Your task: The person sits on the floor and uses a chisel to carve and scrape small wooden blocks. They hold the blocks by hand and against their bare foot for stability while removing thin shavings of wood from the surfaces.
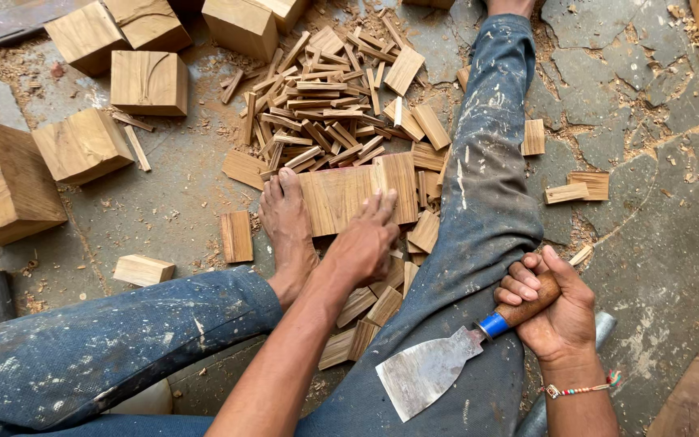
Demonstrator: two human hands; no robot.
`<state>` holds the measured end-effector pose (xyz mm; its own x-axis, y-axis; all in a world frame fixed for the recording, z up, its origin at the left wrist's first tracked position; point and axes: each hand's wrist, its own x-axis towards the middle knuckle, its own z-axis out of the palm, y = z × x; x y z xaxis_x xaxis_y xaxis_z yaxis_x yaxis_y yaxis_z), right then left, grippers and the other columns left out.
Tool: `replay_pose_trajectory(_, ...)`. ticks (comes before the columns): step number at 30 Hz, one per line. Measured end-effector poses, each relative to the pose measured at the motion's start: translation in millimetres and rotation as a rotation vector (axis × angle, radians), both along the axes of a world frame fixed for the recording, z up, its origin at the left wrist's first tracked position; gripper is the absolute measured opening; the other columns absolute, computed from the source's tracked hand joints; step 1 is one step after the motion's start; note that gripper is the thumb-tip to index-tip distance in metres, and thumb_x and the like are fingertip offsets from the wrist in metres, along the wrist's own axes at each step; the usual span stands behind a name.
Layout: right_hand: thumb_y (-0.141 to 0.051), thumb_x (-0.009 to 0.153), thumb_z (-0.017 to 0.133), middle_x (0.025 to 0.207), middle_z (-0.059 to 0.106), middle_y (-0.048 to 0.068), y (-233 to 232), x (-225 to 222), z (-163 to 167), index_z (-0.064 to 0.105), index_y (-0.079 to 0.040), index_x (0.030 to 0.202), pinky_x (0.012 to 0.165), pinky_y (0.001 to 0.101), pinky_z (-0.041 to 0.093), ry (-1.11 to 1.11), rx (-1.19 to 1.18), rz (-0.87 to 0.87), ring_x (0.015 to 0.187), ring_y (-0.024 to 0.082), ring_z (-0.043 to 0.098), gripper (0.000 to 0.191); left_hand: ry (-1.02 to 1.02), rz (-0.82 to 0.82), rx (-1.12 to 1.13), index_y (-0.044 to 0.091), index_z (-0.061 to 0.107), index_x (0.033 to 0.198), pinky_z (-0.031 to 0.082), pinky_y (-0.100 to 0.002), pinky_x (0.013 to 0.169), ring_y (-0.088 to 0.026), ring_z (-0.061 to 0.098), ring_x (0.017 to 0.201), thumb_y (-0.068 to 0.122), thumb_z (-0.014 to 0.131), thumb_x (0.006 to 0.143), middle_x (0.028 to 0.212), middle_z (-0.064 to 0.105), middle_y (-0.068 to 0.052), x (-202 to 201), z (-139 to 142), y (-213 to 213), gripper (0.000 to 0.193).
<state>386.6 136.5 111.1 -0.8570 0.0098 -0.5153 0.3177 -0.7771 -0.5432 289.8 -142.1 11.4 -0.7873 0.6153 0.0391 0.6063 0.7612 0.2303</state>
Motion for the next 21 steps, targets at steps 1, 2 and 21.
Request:
replay_pose_trajectory(1, -0.028, 0.107, 0.062, 0.071, 0.048, 0.000, -0.2, -0.1, 0.2, 0.059, -0.008, 0.093, 0.064, 0.0267, 0.044, -0.001, 0.002, 0.002, 0.065, 0.010, 0.049, 0.025, -0.143, -0.040, 0.149, 0.016, 0.064, 0.070, 0.050, -0.046, 0.102, -0.041, 0.043, 0.142, 0.000, 0.059, 0.057, 0.156, 0.041, -0.028, 0.0, 0.3, 1.5, 0.021)
replay_pose_trajectory(2, -0.028, 0.107, 0.062, 0.072, 0.048, 0.000, -0.4, -0.2, 0.4, 0.059, -0.008, 0.093, 0.064, 0.0268, 0.044, -0.005, 0.005, 0.002, 0.064, 0.010, 0.048, 0.025, -0.289, -0.081, 0.300, 0.010, 0.066, 0.071, 0.055, -0.043, 0.094, -0.040, 0.047, 0.139, -0.004, 0.056, 0.061, 0.154, 0.045, -0.029, 1.6, 2.5, 2.5, 0.021)
replay_pose_trajectory(21, -0.028, 0.111, 0.062, 0.073, 0.048, 0.000, 0.7, 2.3, -2.0, 0.058, -0.007, 0.095, 0.068, 0.0278, 0.044, 0.055, -0.055, 0.013, 0.068, 0.010, 0.049, 0.026, -0.165, 0.727, 0.485, 0.034, 0.075, 0.107, 0.013, -0.068, 0.117, -0.050, 0.029, 0.141, 0.040, 0.085, 0.072, 0.144, 0.043, -0.024, 13.9, 65.6, -58.0, 0.037)
